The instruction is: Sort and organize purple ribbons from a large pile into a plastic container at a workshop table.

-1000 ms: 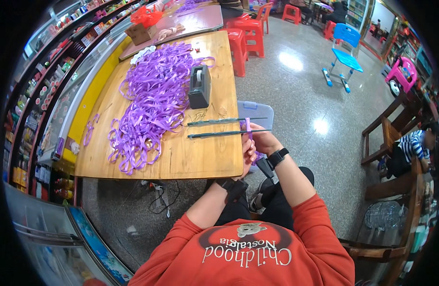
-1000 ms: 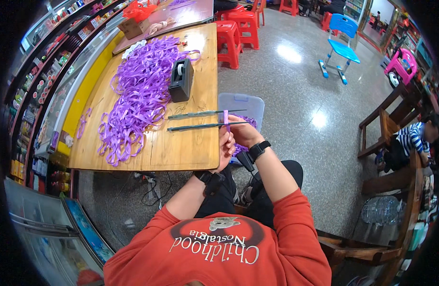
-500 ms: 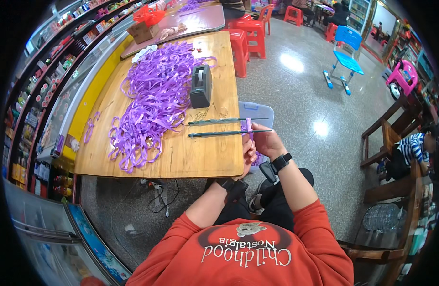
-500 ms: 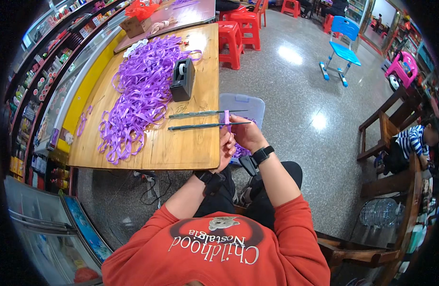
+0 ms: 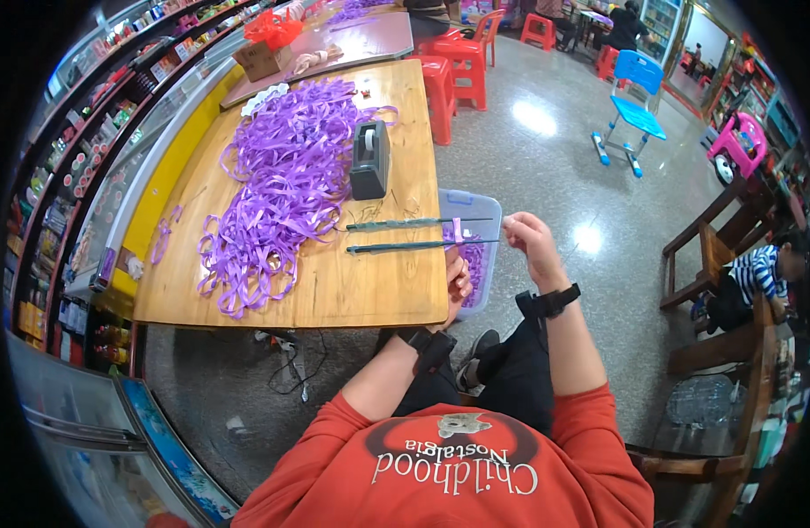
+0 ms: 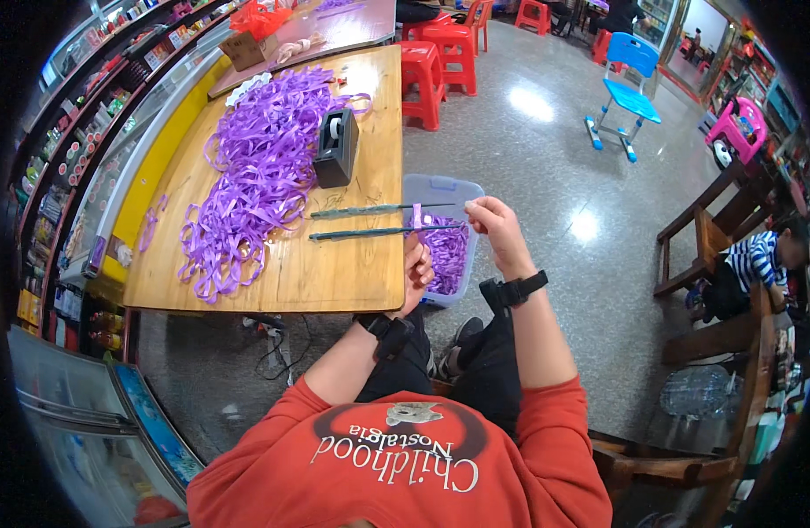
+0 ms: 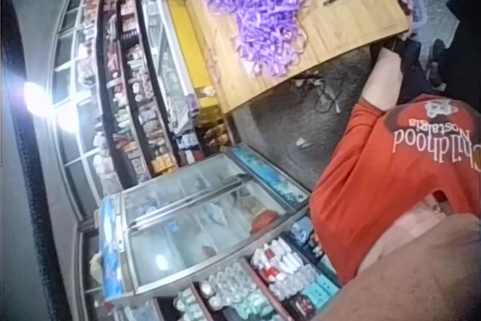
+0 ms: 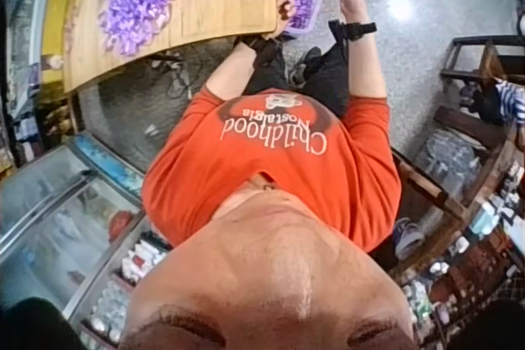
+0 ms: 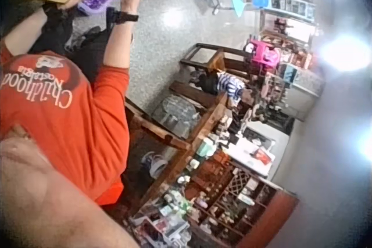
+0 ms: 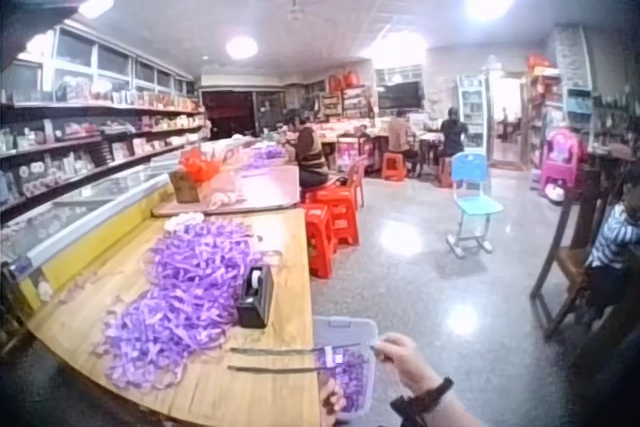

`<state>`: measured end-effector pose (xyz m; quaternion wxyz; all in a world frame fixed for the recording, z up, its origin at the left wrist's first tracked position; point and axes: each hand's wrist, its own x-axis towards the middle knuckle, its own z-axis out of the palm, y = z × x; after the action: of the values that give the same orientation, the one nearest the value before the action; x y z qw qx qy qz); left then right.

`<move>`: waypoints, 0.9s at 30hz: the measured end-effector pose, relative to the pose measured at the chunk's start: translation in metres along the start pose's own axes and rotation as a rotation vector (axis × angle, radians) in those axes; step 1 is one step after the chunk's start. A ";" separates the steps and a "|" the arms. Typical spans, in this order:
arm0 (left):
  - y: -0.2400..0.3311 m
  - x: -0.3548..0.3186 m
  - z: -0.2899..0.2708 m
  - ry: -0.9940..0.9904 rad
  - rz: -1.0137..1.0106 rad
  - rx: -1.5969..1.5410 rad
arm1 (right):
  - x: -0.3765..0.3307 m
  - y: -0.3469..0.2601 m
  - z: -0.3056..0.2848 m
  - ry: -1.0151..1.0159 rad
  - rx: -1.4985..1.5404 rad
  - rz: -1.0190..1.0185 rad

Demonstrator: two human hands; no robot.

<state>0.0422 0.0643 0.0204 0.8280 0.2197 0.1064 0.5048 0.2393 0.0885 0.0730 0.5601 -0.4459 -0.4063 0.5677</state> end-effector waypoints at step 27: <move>0.002 0.003 -0.002 -0.210 -0.015 -0.248 | 0.024 -0.074 0.110 -0.177 -1.309 -0.222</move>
<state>0.0409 0.0682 0.0196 0.8592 0.1666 -0.0423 0.4819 0.1542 0.1197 0.1724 0.1937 -0.6010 -0.7548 0.1775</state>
